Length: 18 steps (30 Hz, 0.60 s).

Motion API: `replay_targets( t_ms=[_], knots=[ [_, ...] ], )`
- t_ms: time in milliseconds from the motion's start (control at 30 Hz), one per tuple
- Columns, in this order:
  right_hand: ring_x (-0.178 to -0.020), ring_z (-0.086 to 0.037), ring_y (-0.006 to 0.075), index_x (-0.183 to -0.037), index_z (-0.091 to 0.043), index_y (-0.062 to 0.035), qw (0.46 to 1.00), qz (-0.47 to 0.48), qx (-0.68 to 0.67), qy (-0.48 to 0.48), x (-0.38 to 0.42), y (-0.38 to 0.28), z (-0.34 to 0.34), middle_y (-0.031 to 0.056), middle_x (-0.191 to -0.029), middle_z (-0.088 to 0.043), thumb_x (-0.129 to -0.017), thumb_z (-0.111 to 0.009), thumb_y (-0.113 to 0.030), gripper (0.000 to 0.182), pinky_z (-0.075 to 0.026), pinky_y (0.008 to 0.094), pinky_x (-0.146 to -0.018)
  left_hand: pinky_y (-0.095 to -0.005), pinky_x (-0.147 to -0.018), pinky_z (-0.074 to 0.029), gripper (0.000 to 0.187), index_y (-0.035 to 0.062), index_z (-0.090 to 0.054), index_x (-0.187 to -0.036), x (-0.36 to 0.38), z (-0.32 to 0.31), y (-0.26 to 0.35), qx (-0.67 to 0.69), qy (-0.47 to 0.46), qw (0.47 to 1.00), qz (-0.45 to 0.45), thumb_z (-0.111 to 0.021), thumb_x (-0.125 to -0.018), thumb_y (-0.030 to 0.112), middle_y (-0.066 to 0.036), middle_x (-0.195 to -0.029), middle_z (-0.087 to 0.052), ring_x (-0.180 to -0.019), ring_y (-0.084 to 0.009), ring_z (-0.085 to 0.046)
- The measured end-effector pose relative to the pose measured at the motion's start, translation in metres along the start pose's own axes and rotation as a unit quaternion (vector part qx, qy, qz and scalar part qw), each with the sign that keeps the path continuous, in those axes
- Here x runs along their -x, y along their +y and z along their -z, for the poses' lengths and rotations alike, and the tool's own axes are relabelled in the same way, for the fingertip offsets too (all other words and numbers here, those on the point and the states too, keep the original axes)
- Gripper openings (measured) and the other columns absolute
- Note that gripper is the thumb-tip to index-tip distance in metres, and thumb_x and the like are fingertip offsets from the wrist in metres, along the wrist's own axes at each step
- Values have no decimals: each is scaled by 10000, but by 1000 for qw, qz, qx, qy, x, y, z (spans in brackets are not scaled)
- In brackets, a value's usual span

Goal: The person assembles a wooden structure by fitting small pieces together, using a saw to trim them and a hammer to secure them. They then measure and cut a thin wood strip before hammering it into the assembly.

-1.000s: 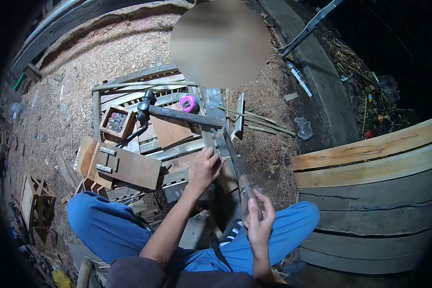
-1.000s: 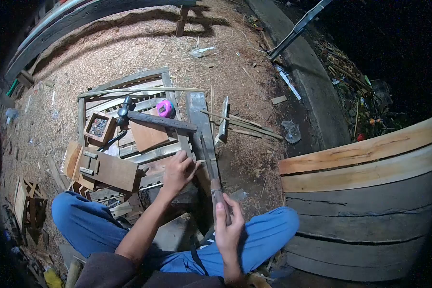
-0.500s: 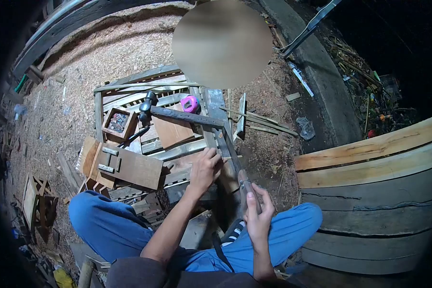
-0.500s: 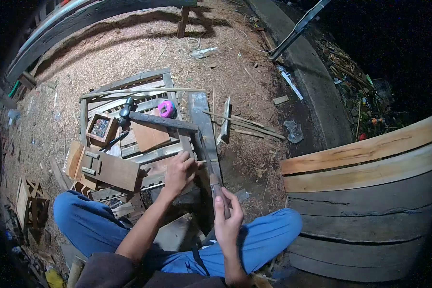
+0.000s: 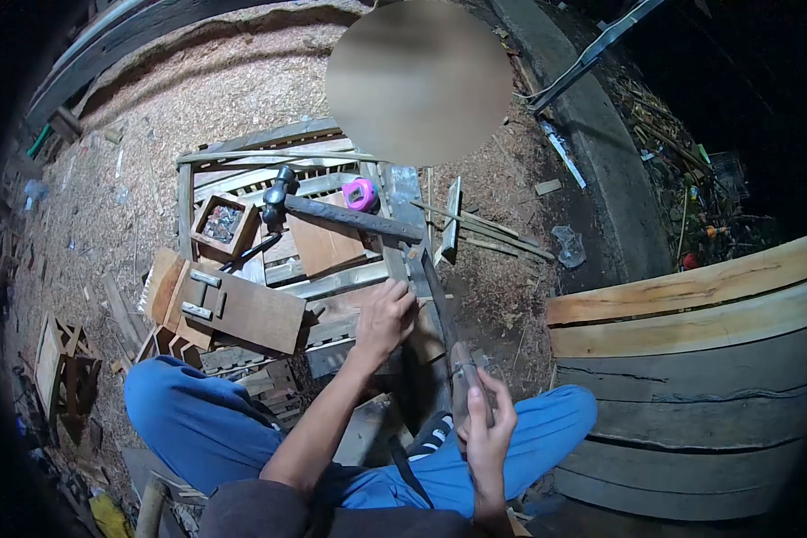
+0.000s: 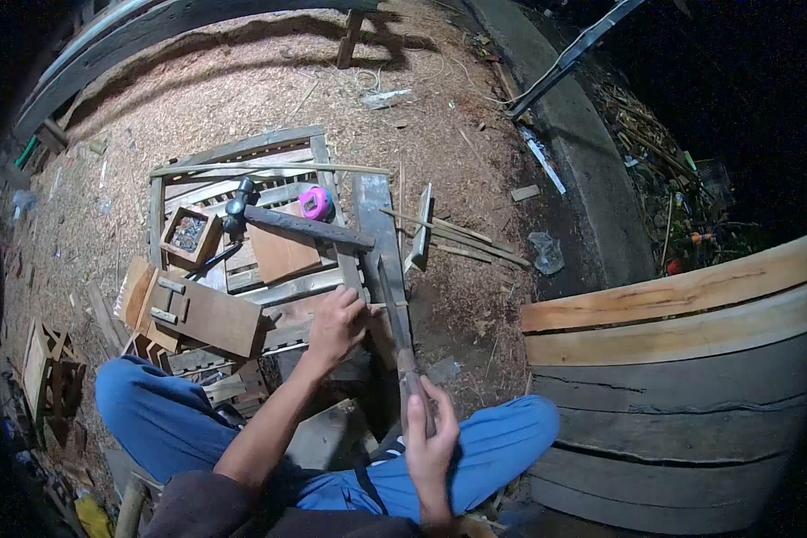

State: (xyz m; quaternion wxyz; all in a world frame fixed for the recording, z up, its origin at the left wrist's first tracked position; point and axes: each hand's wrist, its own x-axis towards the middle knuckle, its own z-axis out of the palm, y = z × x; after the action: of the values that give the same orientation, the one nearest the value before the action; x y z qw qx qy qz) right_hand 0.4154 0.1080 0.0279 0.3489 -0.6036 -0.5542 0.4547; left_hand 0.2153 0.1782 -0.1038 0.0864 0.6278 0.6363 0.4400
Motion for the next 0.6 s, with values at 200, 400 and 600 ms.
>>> replay_targets(
  t_ms=[200, 400, 600],
  knots=[
    [-1104, -657, 194, -1298, -641, 89, 1000, 7, -8, -12, -28, -3, -19, 154, -1167, -714, -1066, -635, -211, 379, -511, 341, -980, -473, -740, -486, 200, 18, -614, -825, 0, 1, 0, 0, 15, 1000, -18, -797, -803, 97, -140, -863, -523, -856, -349, -567],
    [-1043, -655, 171, -1303, -645, 70, 1000, -12, -29, 5, -25, 4, -21, 141, -1161, -713, -1071, -632, -225, 375, -520, 327, -928, -442, -762, -504, 158, 30, -627, -840, 1, 0, 1, -5, -3, 1000, -2, -763, -853, 109, -118, -877, -553, -887, -319, -578],
    [-483, -341, -8, -1343, -613, -18, 1000, 14, -25, -5, -8, 14, -2, -77, -653, -455, -1084, -630, -213, 325, -252, 223, -407, -445, -762, -500, 173, 32, -630, -846, 1, -2, -2, -11, 6, 1000, 2, -768, -864, 134, -117, -888, -552, -885, -323, -577]
  ],
)
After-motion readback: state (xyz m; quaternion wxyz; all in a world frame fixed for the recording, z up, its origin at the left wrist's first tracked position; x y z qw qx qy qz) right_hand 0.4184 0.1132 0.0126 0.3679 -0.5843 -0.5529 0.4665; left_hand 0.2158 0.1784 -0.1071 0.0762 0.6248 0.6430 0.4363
